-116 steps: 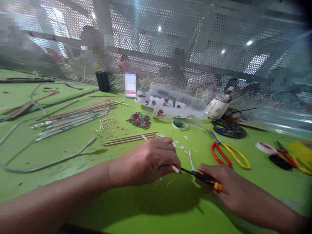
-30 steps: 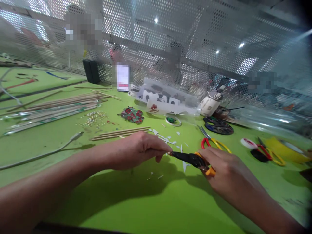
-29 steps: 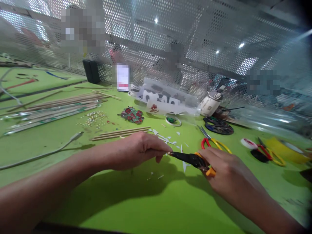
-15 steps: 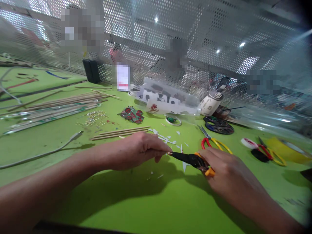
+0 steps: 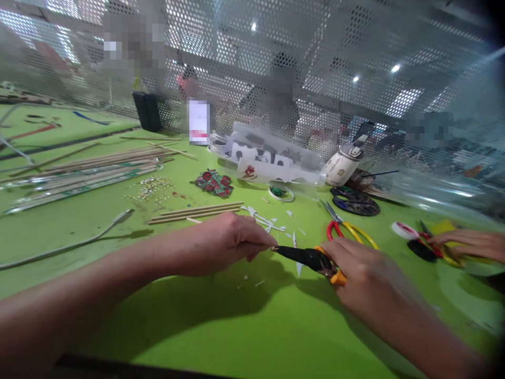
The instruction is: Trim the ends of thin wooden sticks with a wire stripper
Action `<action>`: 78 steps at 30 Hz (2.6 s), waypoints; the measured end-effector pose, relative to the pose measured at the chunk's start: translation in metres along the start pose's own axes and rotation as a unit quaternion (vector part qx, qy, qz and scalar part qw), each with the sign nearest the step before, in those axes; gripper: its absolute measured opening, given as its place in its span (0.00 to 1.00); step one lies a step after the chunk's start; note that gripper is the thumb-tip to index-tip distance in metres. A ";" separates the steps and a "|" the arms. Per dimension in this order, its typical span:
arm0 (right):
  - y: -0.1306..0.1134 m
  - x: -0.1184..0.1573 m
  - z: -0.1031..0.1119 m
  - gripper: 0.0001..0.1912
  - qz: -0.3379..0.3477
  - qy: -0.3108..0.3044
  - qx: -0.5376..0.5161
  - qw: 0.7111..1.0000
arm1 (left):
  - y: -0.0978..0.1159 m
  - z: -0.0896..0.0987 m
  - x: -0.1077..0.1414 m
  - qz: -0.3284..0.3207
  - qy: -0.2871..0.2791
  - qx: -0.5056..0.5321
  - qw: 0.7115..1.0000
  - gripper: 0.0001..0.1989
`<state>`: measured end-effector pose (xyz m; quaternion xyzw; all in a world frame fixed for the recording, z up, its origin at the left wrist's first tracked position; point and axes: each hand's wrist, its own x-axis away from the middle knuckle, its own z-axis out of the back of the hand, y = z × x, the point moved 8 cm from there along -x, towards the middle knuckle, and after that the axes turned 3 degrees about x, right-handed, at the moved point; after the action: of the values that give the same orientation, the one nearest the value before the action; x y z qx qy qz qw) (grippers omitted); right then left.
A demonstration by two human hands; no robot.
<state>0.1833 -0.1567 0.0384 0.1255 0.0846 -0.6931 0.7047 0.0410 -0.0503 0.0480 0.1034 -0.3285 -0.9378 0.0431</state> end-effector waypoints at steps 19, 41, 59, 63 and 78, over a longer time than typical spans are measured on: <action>0.000 -0.003 -0.008 0.15 -0.026 -0.074 -0.006 0.997 | -0.003 -0.004 -0.001 0.030 0.025 0.005 0.999 0.13; -0.016 0.000 0.018 0.14 0.034 0.028 0.095 0.994 | -0.015 -0.002 -0.003 0.075 0.054 0.044 0.995 0.12; -0.009 -0.001 0.011 0.15 0.008 -0.001 0.070 0.998 | 0.018 -0.004 0.003 -0.069 0.124 -0.158 0.977 0.16; -0.008 -0.002 0.007 0.15 -0.001 -0.022 0.079 0.997 | 0.018 -0.006 0.005 -0.076 0.133 -0.178 0.972 0.14; 0.001 -0.004 -0.004 0.16 -0.040 -0.087 0.060 0.994 | 0.004 -0.011 0.001 -0.013 0.068 -0.163 0.984 0.11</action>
<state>0.1840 -0.1514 0.0355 0.1031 -0.0142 -0.7328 0.6724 0.0423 -0.0599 0.0420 0.1627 -0.1660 -0.9701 0.0694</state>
